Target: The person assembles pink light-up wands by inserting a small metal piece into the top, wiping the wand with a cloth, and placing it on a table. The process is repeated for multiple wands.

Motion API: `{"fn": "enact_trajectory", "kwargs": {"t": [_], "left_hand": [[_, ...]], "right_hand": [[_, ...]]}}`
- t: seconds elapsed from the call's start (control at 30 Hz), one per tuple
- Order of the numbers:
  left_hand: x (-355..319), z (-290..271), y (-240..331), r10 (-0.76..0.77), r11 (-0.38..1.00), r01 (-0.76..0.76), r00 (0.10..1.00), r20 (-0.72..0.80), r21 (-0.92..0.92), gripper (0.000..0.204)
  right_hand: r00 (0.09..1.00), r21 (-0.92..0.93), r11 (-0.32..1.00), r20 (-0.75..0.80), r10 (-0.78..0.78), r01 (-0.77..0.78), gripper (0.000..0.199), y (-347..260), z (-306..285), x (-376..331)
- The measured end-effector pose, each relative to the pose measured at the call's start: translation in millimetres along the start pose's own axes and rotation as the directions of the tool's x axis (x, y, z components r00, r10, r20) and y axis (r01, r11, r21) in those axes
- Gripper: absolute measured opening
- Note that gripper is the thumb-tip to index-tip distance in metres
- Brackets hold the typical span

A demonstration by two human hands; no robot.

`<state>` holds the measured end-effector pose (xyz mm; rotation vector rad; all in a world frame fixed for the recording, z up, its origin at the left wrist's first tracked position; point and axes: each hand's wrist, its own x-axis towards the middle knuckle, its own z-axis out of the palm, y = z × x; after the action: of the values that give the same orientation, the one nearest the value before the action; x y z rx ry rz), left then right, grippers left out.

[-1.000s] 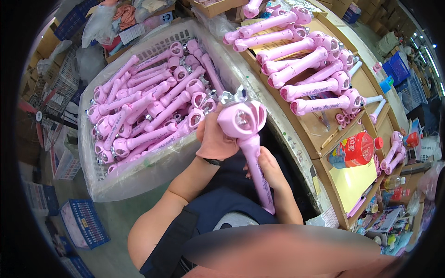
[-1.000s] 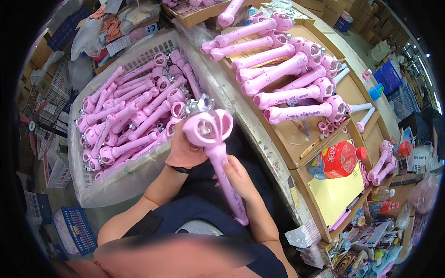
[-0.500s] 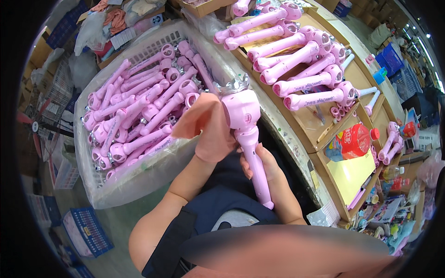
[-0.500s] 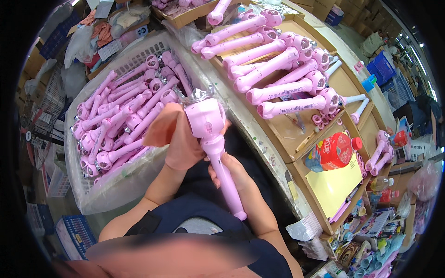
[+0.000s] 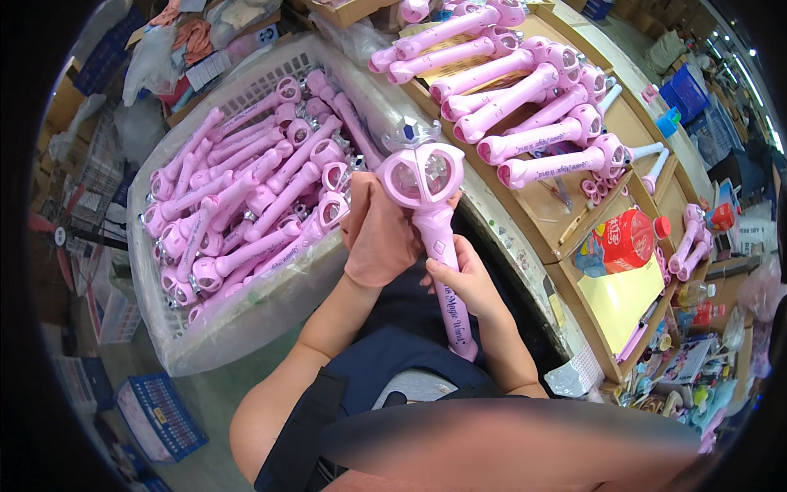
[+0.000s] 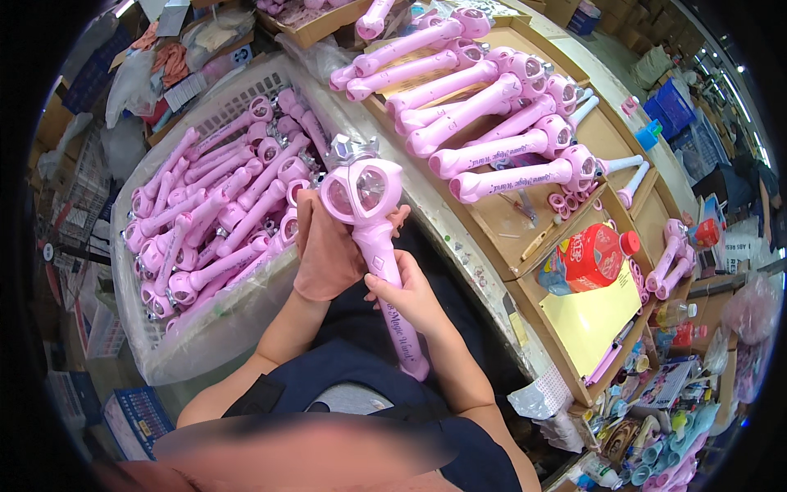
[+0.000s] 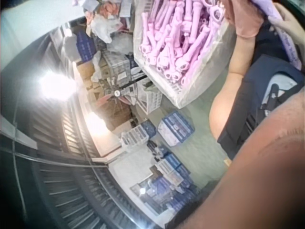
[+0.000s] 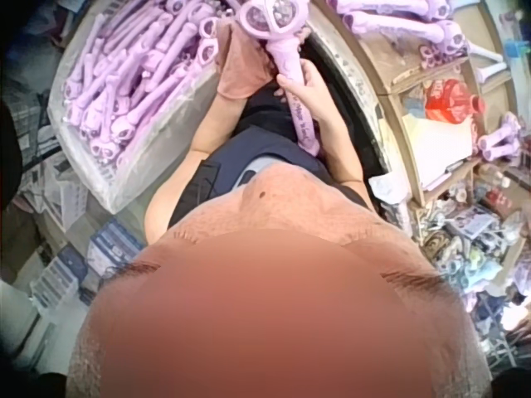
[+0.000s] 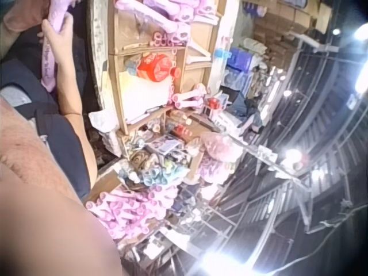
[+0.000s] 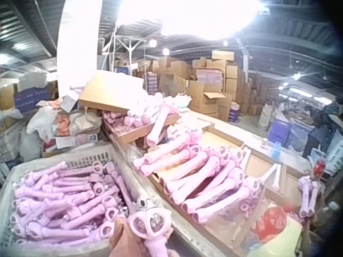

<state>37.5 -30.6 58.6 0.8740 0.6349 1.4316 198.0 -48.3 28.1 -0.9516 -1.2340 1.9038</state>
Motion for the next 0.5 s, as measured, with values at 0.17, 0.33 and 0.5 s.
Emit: {"fn": "enact_trajectory", "kwargs": {"t": [0.17,0.33,0.5], "left_hand": [[2,-2,0,-0.024,0.991,0.025,1.000,-0.006,0.133,0.037],[4,-3,11,0.220,0.382,-0.425,0.904,0.366,0.820,0.044],[-6,11,14,0.207,0.745,-0.255,0.967,0.150,0.617,0.044]], "right_hand": [[0.997,0.160,0.985,0.031,0.066,-0.070,0.053,-3,-1,-3],[1.000,0.156,0.987,-0.006,-0.028,0.029,0.053,-5,7,-9],[0.996,0.230,0.973,0.081,-0.049,0.029,0.049,-3,2,-11]]}}
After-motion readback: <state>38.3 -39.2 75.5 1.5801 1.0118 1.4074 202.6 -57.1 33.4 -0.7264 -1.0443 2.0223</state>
